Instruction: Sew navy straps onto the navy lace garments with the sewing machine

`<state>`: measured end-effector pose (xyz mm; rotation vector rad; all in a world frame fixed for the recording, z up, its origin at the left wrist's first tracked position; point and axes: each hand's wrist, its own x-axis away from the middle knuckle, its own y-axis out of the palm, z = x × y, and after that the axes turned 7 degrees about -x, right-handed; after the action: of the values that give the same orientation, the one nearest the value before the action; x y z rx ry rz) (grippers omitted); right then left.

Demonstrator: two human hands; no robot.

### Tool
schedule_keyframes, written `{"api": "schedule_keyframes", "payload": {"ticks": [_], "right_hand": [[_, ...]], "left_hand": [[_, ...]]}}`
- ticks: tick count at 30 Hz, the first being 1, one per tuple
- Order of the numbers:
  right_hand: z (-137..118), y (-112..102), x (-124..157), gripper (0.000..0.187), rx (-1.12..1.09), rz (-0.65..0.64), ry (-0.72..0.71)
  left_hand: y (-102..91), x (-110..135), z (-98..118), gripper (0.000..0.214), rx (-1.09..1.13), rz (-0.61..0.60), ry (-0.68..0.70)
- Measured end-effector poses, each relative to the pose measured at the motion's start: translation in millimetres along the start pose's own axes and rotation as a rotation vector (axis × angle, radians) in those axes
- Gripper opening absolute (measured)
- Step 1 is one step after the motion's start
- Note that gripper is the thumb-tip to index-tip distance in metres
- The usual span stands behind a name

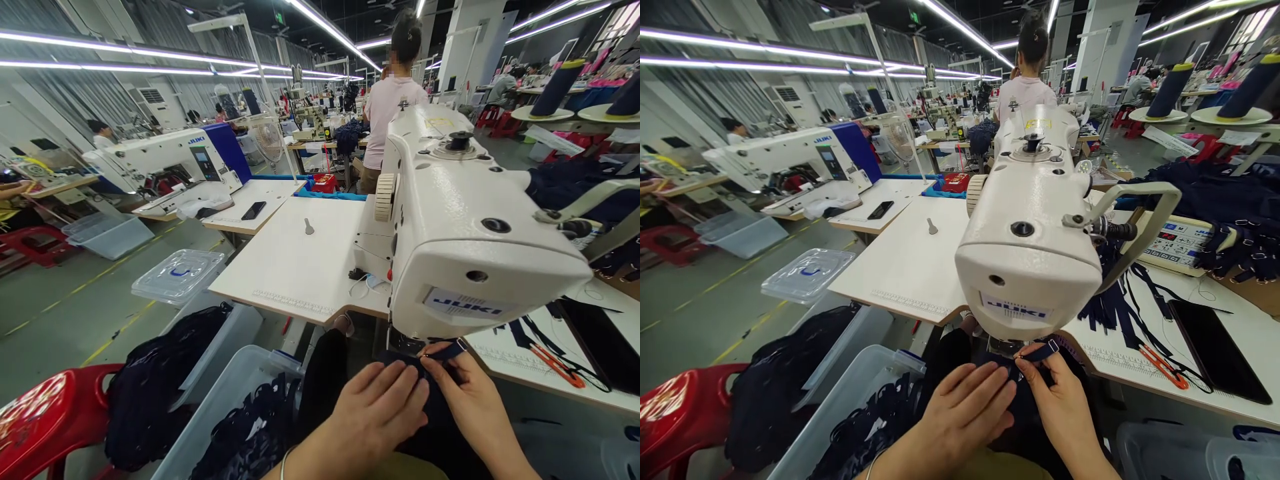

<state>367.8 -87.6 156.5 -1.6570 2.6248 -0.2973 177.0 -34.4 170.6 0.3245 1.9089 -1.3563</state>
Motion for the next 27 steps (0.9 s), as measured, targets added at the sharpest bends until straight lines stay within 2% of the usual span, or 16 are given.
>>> {"api": "schedule_keyframes", "payload": {"ticks": [3,8,11,15,22,27], "right_hand": [[2,1,0,0.033,0.007,0.002,0.001],[4,1,-7,0.034,0.035,0.038,-0.035],[2,-1,-14,0.036,-0.044,-0.033,-0.017],[2,-7,-25,0.040,-0.110,-0.085,-0.059],[-6,-14,-47,0.033,0.248,-0.016,-0.209],[-8,-9,-59,0.032,0.270,-0.004,-0.317]], "left_hand": [[7.7,3,-1,0.034,-0.065,-0.137,0.066],[12.9,2,-2,0.030,-0.109,-0.199,0.102],[11.2,-3,-4,0.030,-0.047,-0.221,0.084],[11.4,-4,-5,0.037,0.000,-0.225,0.060],[23.7,-3,3,0.034,-0.049,-0.171,-0.045],[28.7,-6,3,0.031,-0.073,-0.141,-0.082]]}}
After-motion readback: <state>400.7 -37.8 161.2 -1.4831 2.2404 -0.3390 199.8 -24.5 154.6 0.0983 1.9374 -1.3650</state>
